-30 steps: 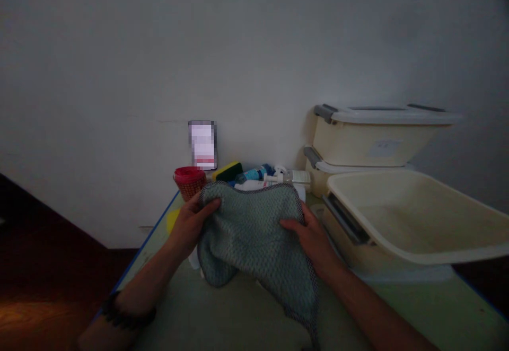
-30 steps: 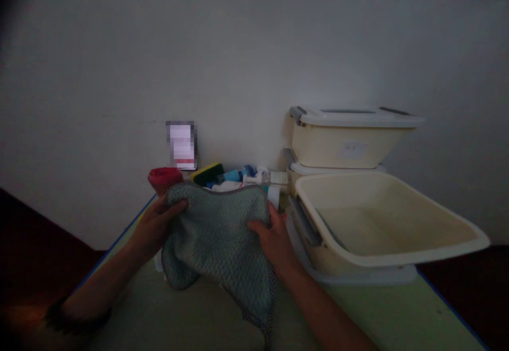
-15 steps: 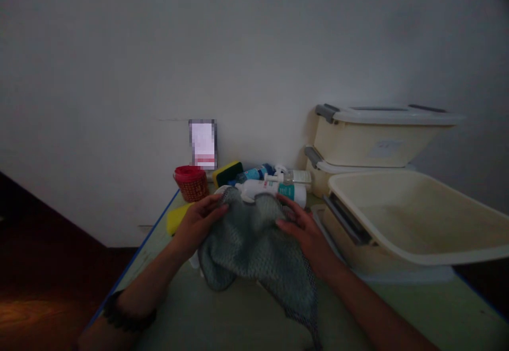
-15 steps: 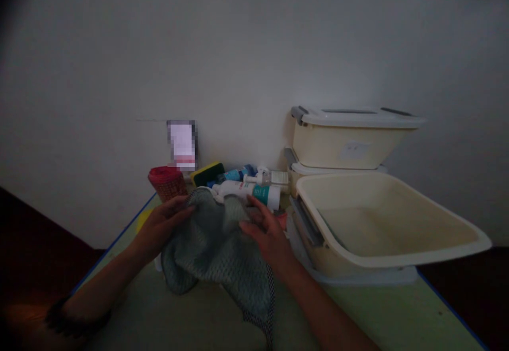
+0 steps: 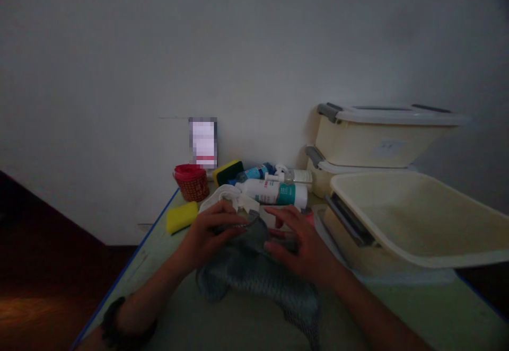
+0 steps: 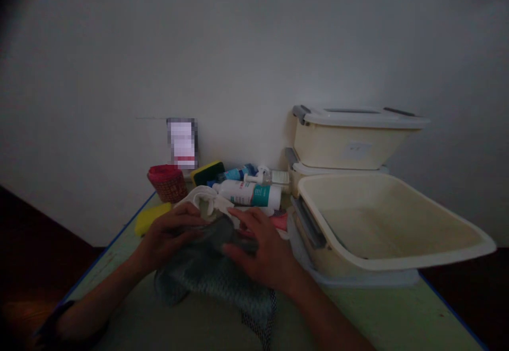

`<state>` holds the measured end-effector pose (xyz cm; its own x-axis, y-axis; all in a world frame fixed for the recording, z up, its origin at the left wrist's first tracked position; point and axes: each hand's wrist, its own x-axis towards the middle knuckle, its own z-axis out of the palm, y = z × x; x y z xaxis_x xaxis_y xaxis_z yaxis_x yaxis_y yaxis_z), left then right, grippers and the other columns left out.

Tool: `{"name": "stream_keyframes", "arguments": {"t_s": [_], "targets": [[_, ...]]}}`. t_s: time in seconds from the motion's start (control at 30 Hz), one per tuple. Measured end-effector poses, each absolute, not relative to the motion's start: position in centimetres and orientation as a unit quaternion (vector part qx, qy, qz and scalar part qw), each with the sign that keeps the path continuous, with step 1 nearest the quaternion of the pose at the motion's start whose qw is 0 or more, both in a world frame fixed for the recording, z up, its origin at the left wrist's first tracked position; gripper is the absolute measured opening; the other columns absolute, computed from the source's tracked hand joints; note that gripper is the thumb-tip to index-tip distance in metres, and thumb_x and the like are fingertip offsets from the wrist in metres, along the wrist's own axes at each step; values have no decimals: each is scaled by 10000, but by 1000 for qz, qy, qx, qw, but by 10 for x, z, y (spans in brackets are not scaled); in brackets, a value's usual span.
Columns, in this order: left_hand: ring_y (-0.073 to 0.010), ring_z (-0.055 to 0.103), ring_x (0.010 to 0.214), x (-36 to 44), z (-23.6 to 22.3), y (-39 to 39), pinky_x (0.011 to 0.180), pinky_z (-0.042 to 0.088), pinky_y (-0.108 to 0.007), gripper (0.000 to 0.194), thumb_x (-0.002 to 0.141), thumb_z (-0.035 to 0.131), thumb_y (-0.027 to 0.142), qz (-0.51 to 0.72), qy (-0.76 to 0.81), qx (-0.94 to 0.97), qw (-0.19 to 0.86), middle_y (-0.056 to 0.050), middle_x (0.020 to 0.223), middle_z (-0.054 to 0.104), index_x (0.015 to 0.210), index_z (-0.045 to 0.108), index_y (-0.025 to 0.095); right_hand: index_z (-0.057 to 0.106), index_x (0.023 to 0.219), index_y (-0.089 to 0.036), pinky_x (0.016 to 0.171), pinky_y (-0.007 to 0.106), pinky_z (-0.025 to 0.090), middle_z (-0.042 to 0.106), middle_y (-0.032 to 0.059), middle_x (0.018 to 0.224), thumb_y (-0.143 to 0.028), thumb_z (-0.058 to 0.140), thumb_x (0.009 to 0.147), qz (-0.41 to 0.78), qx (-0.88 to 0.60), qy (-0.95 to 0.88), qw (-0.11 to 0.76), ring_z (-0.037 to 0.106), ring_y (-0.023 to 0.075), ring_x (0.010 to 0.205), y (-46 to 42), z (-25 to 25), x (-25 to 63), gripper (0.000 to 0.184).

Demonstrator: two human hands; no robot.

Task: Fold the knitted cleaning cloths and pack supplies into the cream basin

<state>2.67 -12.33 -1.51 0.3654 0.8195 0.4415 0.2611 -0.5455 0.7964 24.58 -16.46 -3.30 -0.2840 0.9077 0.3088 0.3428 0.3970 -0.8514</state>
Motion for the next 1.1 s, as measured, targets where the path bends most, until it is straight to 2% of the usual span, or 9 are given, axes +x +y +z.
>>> {"name": "stream_keyframes", "arguments": {"t_s": [0.07, 0.2, 0.3, 0.43, 0.57, 0.77, 0.87, 0.97, 1.1], "targets": [[-156, 553, 666, 28, -17, -126, 604, 440, -250, 131, 726, 661, 220, 409, 336, 796, 293, -29, 721, 560, 813, 752, 254, 461, 1283, -318, 845, 370, 465, 430, 73, 1174, -411, 652, 727, 285, -432, -768, 379, 488, 222, 1042, -167, -34, 243, 595], [-158, 575, 686, 31, -20, -130, 615, 455, -244, 140, 760, 623, 197, 375, 312, 833, 260, -43, 759, 601, 846, 727, 232, 626, 923, -222, 848, 349, 441, 498, 75, 1054, -345, 579, 805, 209, -422, -795, 382, 513, 202, 990, -167, -36, 238, 177], [-172, 591, 729, 31, -21, -131, 656, 461, -255, 141, 776, 598, 204, 351, 312, 846, 252, -58, 813, 642, 879, 693, 223, 570, 880, -226, 834, 334, 432, 559, 60, 1003, -256, 482, 865, 191, -413, -765, 456, 533, 184, 967, -165, -36, 240, 94], [-189, 588, 719, 25, -19, -128, 655, 442, -269, 236, 698, 628, 176, 310, 375, 846, 217, -46, 829, 669, 919, 675, 245, 546, 995, -265, 845, 350, 412, 616, 34, 994, -262, 389, 901, 219, -442, -686, 536, 558, 192, 967, -166, -36, 245, 183], [-226, 597, 724, 17, -11, -121, 669, 439, -284, 168, 622, 680, 210, 368, 457, 771, 248, -33, 750, 690, 784, 706, 248, 567, 874, -266, 688, 343, 440, 586, 22, 784, -446, 401, 873, 292, -536, -538, 581, 563, 212, 788, -169, -36, 248, 245], [-220, 601, 749, 20, -1, -122, 690, 447, -269, 130, 705, 644, 320, 463, 489, 647, 358, -17, 734, 680, 754, 696, 211, 595, 841, -272, 838, 409, 423, 636, 51, 937, -539, 470, 785, 378, -541, -410, 630, 498, 276, 1093, -163, -24, 247, 300], [-220, 598, 768, 24, -4, -122, 689, 441, -271, 195, 738, 617, 376, 451, 501, 622, 399, -15, 739, 677, 775, 701, 204, 613, 884, -245, 790, 435, 458, 674, 68, 906, -577, 490, 745, 489, -474, -397, 615, 574, 290, 1009, -160, -21, 246, 381], [-221, 598, 816, 26, -9, -121, 715, 444, -270, 244, 745, 611, 419, 480, 509, 571, 430, -13, 764, 680, 819, 698, 204, 592, 987, -245, 766, 410, 486, 690, 52, 938, -486, 683, 623, 600, -389, -402, 573, 624, 271, 924, -160, -25, 245, 445], [-213, 619, 810, 26, -13, -119, 664, 481, -261, 268, 705, 655, 426, 569, 480, 441, 501, -15, 792, 682, 845, 670, 199, 599, 1010, -231, 840, 394, 469, 672, 32, 1007, -321, 738, 617, 572, -415, -528, 471, 618, 231, 943, -161, -32, 244, 427]]}}
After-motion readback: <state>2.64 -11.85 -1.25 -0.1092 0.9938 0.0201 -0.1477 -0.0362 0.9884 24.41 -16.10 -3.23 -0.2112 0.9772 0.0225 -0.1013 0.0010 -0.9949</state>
